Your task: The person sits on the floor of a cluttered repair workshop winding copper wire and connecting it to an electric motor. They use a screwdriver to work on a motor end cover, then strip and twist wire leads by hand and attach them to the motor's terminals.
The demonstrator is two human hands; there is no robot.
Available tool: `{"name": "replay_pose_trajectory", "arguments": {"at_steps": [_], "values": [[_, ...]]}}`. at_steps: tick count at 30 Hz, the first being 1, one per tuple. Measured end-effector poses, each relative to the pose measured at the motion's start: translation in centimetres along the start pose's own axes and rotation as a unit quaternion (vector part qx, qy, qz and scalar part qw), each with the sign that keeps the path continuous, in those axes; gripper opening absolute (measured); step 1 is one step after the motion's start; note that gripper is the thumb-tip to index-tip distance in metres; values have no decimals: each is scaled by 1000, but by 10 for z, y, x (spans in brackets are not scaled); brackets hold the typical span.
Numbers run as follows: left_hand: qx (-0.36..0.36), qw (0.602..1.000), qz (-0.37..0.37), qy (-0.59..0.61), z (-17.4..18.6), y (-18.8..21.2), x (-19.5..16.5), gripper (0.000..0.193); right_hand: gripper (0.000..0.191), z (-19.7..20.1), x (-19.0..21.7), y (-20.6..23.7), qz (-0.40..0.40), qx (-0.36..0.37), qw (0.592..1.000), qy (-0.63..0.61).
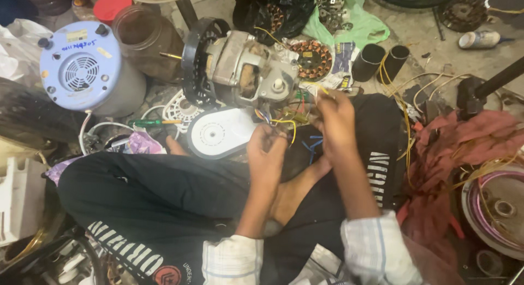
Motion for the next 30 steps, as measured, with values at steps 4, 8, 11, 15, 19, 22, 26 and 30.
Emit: {"name": "replay_pose_trajectory", "arguments": {"at_steps": [4,8,11,15,19,22,26,30], "values": [[-7,992,69,108,-6,-4,1,10,9,4,-9,57,127,30,991,38],[-26,991,67,114,-3,-4,-10,10,13,-13,-20,76,45,60,997,15],[-35,986,94,135,-1,-5,-17,21,13,-23,-20,69,10,37,999,-19],[-4,988,92,123,-4,-8,-25,20,10,-21,-24,62,-51,50,992,-108],[23,986,114,120,-10,-11,-26,20,8,-9,-31,56,-113,46,979,-163],[23,983,144,111,-15,-14,-24,18,8,-4,-33,49,-192,76,953,-222],[16,979,157,130,-18,-19,-24,15,15,4,-33,45,-248,103,931,-248],[4,974,126,187,-20,-20,-27,15,22,5,-30,48,-212,199,920,-262]]}}
Point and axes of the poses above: each hand's wrist, its own y-axis away from the middle knuckle, its own z-axis out of the back of the hand, x = y × z, the point moved 3 cm from there along -y, towards the middle knuckle, and after that the axes turned 9 degrees about -y, right-handed, at the moved point
